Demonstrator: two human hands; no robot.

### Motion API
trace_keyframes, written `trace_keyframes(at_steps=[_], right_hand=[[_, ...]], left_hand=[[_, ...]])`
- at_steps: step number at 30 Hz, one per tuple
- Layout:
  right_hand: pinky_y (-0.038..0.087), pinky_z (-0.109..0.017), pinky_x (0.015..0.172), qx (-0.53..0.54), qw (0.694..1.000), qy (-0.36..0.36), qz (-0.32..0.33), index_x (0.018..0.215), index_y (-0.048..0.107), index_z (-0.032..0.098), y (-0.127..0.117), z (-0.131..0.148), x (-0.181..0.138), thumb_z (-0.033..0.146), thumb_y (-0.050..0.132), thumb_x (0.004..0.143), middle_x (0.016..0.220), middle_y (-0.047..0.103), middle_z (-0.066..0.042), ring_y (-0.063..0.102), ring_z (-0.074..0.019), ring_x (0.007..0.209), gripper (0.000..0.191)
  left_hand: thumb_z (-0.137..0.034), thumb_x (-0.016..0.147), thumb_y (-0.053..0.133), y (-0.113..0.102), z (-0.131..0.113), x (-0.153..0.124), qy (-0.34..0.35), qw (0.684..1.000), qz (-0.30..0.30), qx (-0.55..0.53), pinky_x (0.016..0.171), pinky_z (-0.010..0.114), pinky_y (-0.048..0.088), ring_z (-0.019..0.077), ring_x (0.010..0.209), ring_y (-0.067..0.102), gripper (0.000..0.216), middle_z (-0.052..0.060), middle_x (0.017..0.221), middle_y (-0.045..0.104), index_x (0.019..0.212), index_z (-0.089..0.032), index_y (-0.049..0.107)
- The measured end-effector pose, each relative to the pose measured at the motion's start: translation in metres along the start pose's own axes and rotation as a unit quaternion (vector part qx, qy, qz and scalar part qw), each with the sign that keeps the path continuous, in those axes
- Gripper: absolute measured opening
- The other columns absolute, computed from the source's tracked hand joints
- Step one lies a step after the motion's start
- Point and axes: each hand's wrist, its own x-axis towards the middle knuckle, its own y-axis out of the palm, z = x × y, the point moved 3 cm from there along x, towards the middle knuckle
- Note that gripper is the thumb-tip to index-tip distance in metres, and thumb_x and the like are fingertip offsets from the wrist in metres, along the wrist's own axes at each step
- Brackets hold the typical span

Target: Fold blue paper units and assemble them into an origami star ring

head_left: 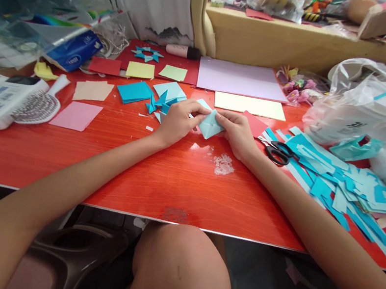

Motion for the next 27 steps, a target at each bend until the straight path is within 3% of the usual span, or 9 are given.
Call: trace_keyframes(at_steps=[10, 17, 27], right_hand=[[0.040, -0.023, 0.057, -0.010, 1.000, -0.016, 0.014, 0.074, 0.064, 0.016, 0.001, 0.003, -0.002, 0.033, 0.063, 0.076, 0.070, 0.060, -0.001, 0.050, -0.0097, 0.061, 0.017], [0.033, -0.023, 0.054, -0.067, 0.997, -0.015, 0.024, 0.071, 0.062, 0.015, 0.003, 0.006, -0.002, 0.035, 0.063, 0.076, 0.064, 0.055, 0.001, 0.044, -0.0083, 0.057, 0.020], [0.033, -0.023, 0.054, -0.102, 0.994, -0.024, 0.044, 0.077, 0.066, 0.015, 0.003, 0.006, -0.002, 0.036, 0.061, 0.078, 0.067, 0.055, 0.000, 0.042, -0.0088, 0.059, 0.022]], left_hand=[[-0.017, 0.078, 0.057, 0.000, -0.007, -0.001, 0.008, 1.000, 0.013, 0.014, 0.069, 0.025, 0.043, 0.0120, 0.075, 0.054, 0.007, 0.002, 0.078, 0.061, 0.077, -0.016, 0.064], [-0.028, 0.076, 0.060, 0.005, 0.006, 0.002, -0.069, 0.994, 0.048, -0.070, 0.063, 0.024, 0.041, 0.0106, 0.068, 0.053, 0.012, -0.001, 0.072, 0.060, 0.082, -0.017, 0.060], [-0.024, 0.076, 0.058, 0.005, 0.010, 0.004, -0.091, 0.988, 0.045, -0.117, 0.051, 0.022, 0.036, 0.0083, 0.056, 0.044, 0.012, -0.002, 0.059, 0.050, 0.067, -0.017, 0.055]])
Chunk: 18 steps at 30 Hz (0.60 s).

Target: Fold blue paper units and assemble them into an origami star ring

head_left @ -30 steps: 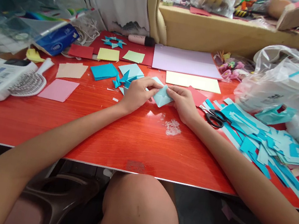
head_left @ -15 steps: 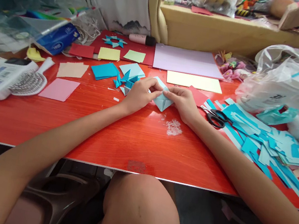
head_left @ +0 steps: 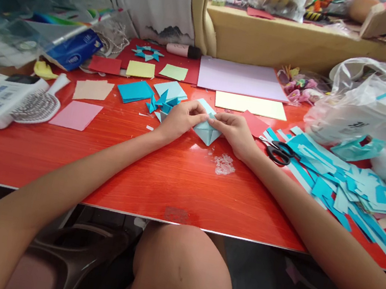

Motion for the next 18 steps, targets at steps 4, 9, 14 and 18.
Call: trace_keyframes(at_steps=[4, 9, 14, 18], right_hand=[[0.034, -0.023, 0.055, 0.003, 1.000, 0.007, 0.015, 0.077, 0.066, 0.015, 0.0007, 0.0003, -0.0003, 0.035, 0.062, 0.077, 0.067, 0.057, -0.001, 0.044, -0.0092, 0.059, 0.020], [0.034, -0.023, 0.055, -0.003, 1.000, 0.014, 0.015, 0.076, 0.066, 0.015, 0.0011, 0.0010, -0.0006, 0.034, 0.062, 0.077, 0.066, 0.058, -0.001, 0.044, -0.0095, 0.058, 0.020], [0.032, -0.023, 0.054, 0.001, 1.000, 0.011, 0.012, 0.073, 0.065, 0.015, 0.0014, 0.0014, -0.0008, 0.035, 0.062, 0.076, 0.064, 0.056, 0.000, 0.042, -0.0086, 0.056, 0.021], [0.028, -0.023, 0.052, 0.003, 1.000, 0.009, 0.012, 0.069, 0.064, 0.014, 0.0019, 0.0026, -0.0010, 0.035, 0.062, 0.076, 0.060, 0.052, 0.002, 0.038, -0.0078, 0.054, 0.022]], left_hand=[[-0.029, 0.080, 0.054, 0.0007, 0.0028, -0.0001, -0.026, 0.998, 0.016, -0.055, 0.047, 0.022, 0.034, 0.0069, 0.046, 0.041, 0.019, -0.003, 0.053, 0.046, 0.065, -0.017, 0.052], [-0.031, 0.079, 0.057, 0.0003, 0.0059, -0.0001, -0.039, 0.997, 0.024, -0.068, 0.045, 0.022, 0.034, 0.0070, 0.046, 0.041, 0.018, -0.003, 0.054, 0.047, 0.068, -0.018, 0.054], [-0.032, 0.080, 0.054, -0.0001, 0.0021, -0.0013, -0.011, 1.000, 0.013, -0.005, 0.049, 0.023, 0.035, 0.0075, 0.047, 0.042, 0.018, -0.003, 0.053, 0.047, 0.070, -0.018, 0.056], [-0.032, 0.082, 0.052, 0.0000, -0.0004, -0.0022, 0.001, 1.000, 0.006, 0.024, 0.052, 0.024, 0.035, 0.0077, 0.048, 0.042, 0.020, -0.003, 0.053, 0.047, 0.069, -0.017, 0.056]])
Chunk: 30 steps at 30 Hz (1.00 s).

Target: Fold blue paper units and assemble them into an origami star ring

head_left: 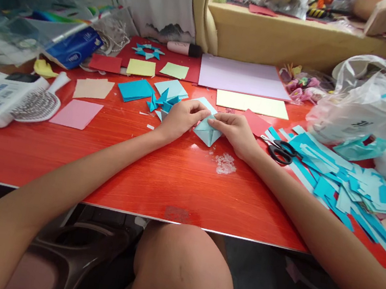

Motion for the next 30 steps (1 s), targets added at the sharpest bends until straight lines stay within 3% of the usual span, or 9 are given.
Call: trace_keyframes(at_steps=[6, 19, 30], right_hand=[[0.027, -0.023, 0.052, 0.003, 1.000, -0.001, -0.003, 0.067, 0.062, 0.014, 0.0003, 0.0011, -0.0001, 0.034, 0.061, 0.076, 0.060, 0.050, 0.002, 0.037, -0.0073, 0.054, 0.023], [0.025, -0.023, 0.052, -0.030, 1.000, -0.006, 0.003, 0.067, 0.060, 0.013, -0.0009, -0.0017, 0.0016, 0.037, 0.061, 0.077, 0.059, 0.045, 0.002, 0.034, -0.0072, 0.055, 0.026], [0.027, -0.022, 0.051, -0.053, 0.998, -0.009, -0.009, 0.068, 0.059, 0.013, -0.0001, 0.0008, 0.0005, 0.037, 0.062, 0.076, 0.060, 0.045, 0.002, 0.035, -0.0072, 0.056, 0.025]], left_hand=[[-0.030, 0.081, 0.055, 0.0000, -0.0002, -0.0004, 0.014, 1.000, -0.005, 0.001, 0.051, 0.024, 0.034, 0.0077, 0.049, 0.041, 0.017, -0.003, 0.054, 0.048, 0.070, -0.017, 0.058], [-0.028, 0.078, 0.055, 0.0015, 0.0005, 0.0012, -0.044, 0.998, 0.004, -0.052, 0.043, 0.023, 0.027, 0.0063, 0.043, 0.035, 0.018, -0.004, 0.050, 0.042, 0.066, -0.016, 0.055], [-0.024, 0.081, 0.053, 0.0026, 0.0029, 0.0034, -0.003, 1.000, -0.004, -0.010, 0.056, 0.022, 0.034, 0.0079, 0.059, 0.043, 0.017, -0.003, 0.060, 0.048, 0.067, -0.015, 0.051]])
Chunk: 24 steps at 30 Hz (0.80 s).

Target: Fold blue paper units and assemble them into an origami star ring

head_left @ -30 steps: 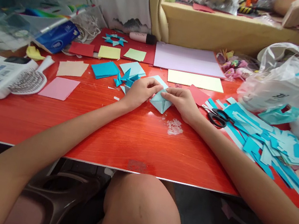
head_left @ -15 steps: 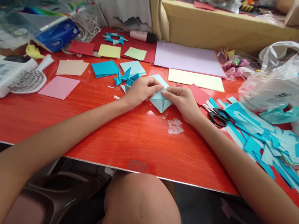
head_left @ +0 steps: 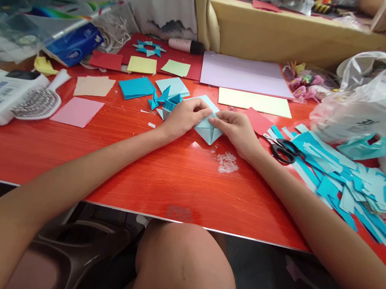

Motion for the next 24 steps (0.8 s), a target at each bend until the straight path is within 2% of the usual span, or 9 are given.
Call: trace_keyframes(at_steps=[4, 9, 12, 15, 20, 24], right_hand=[[0.028, -0.022, 0.051, 0.011, 0.999, -0.002, -0.031, 0.070, 0.060, 0.014, -0.0024, -0.0022, 0.0002, 0.036, 0.061, 0.078, 0.060, 0.048, 0.002, 0.037, -0.0075, 0.056, 0.024], [0.028, -0.022, 0.050, 0.011, 1.000, -0.002, -0.023, 0.071, 0.061, 0.013, -0.0020, -0.0026, 0.0010, 0.035, 0.061, 0.078, 0.060, 0.048, 0.002, 0.038, -0.0075, 0.055, 0.023], [0.030, -0.022, 0.051, 0.010, 0.999, -0.007, -0.044, 0.069, 0.060, 0.014, -0.0024, -0.0017, 0.0016, 0.034, 0.062, 0.078, 0.061, 0.050, 0.001, 0.040, -0.0081, 0.056, 0.022], [0.033, -0.022, 0.052, 0.023, 0.997, -0.009, -0.072, 0.067, 0.059, 0.014, -0.0036, -0.0022, 0.0027, 0.029, 0.063, 0.077, 0.062, 0.053, 0.001, 0.043, -0.0087, 0.057, 0.018], [0.033, -0.022, 0.051, 0.076, 0.994, 0.009, -0.074, 0.067, 0.061, 0.015, -0.0052, -0.0065, 0.0045, 0.025, 0.062, 0.076, 0.060, 0.054, 0.001, 0.043, -0.0076, 0.054, 0.014], [0.037, -0.021, 0.053, 0.114, 0.989, 0.004, -0.091, 0.071, 0.064, 0.015, -0.0069, -0.0074, 0.0038, 0.023, 0.061, 0.077, 0.065, 0.058, 0.001, 0.047, -0.0075, 0.056, 0.010]], left_hand=[[-0.023, 0.080, 0.056, 0.0012, 0.0017, 0.0001, -0.010, 1.000, 0.025, -0.004, 0.052, 0.021, 0.033, 0.0069, 0.054, 0.043, 0.014, -0.003, 0.062, 0.049, 0.070, -0.015, 0.052], [-0.022, 0.079, 0.058, 0.0004, 0.0048, -0.0007, -0.031, 0.999, 0.026, -0.003, 0.046, 0.021, 0.031, 0.0051, 0.046, 0.041, 0.013, -0.004, 0.059, 0.048, 0.071, -0.016, 0.050], [-0.019, 0.081, 0.056, 0.0019, 0.0049, -0.0013, -0.029, 0.998, 0.038, -0.039, 0.043, 0.020, 0.031, 0.0050, 0.042, 0.042, 0.007, -0.006, 0.058, 0.046, 0.083, -0.019, 0.049], [-0.011, 0.081, 0.051, 0.0051, 0.0044, -0.0015, -0.032, 0.994, 0.064, -0.088, 0.041, 0.020, 0.033, 0.0051, 0.040, 0.043, 0.013, -0.007, 0.059, 0.045, 0.088, -0.020, 0.044], [-0.006, 0.081, 0.047, 0.0052, 0.0005, -0.0007, -0.027, 0.989, 0.064, -0.127, 0.043, 0.017, 0.036, 0.0036, 0.046, 0.044, 0.011, -0.005, 0.064, 0.045, 0.079, -0.017, 0.047], [-0.014, 0.085, 0.044, 0.0027, -0.0044, -0.0020, -0.053, 0.978, 0.073, -0.188, 0.054, 0.018, 0.045, 0.0052, 0.059, 0.053, 0.012, 0.000, 0.075, 0.053, 0.083, -0.013, 0.056]])
